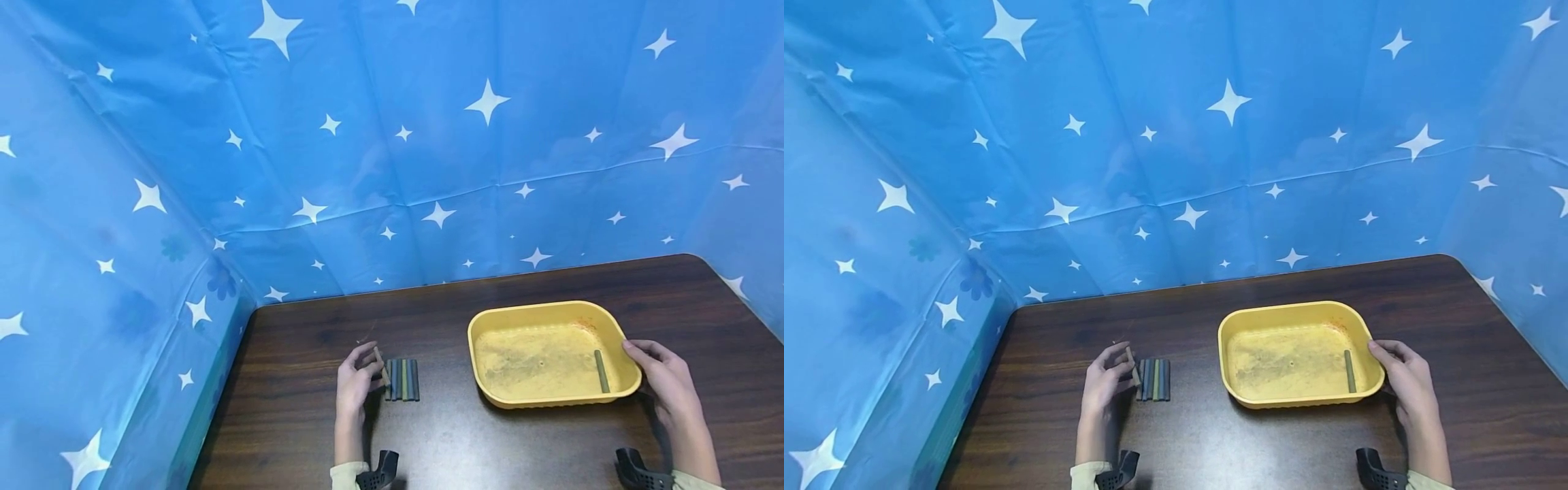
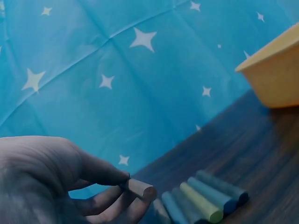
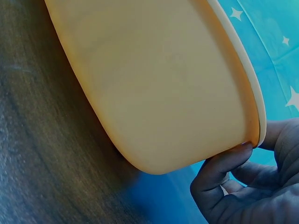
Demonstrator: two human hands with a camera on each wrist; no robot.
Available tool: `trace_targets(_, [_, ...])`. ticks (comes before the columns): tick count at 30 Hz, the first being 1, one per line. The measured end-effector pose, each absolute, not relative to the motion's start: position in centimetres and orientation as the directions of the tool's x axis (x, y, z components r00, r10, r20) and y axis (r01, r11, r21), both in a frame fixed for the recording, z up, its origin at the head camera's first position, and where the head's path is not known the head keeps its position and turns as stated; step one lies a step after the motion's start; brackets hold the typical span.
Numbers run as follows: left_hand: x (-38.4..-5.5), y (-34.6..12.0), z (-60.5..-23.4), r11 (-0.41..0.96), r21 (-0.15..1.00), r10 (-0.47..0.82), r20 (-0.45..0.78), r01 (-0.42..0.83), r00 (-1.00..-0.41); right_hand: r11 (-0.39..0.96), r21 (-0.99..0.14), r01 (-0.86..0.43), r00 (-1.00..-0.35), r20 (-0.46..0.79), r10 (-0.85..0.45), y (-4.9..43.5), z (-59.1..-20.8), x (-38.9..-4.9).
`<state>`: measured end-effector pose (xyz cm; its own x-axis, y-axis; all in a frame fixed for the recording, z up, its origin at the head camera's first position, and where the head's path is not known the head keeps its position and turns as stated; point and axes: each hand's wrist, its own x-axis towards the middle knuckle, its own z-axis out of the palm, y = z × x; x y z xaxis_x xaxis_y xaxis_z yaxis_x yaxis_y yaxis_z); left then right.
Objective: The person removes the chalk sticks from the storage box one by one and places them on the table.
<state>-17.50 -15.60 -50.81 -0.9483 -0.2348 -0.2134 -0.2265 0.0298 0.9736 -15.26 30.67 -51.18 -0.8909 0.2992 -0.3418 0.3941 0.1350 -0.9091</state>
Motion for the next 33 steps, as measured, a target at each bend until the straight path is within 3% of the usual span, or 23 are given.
trace_targets(5, [-17.6, -16.1, -51.3, 0.104, 0.971, -0.248, -0.184, -0.215, -0.951, 0.151, -0.904, 0.4, -0.89, -0.343, 0.3, 30.8, -51.1, -15.3])
trace_targets(16, [-17.9, -16.2, -52.7, 0.504, 0.849, -0.28, -0.013, -0.159, -0.96, 0.159, -0.9, 0.407, -0.886, -0.346, 0.309, 30.7, -51.2, -15.3])
trace_targets(27, [-17.8, -15.8, -52.7, 0.63, 0.77, -0.245, 0.072, -0.102, -0.967, 0.153, -0.902, 0.404, -0.888, -0.346, 0.303, 30.6, -51.0, -15.2])
trace_targets(33, [-17.9, -15.6, -52.7, 0.619, 0.78, -0.249, 0.079, -0.096, -0.965, 0.155, -0.897, 0.415, -0.882, -0.355, 0.309, 30.6, -50.9, -15.4])
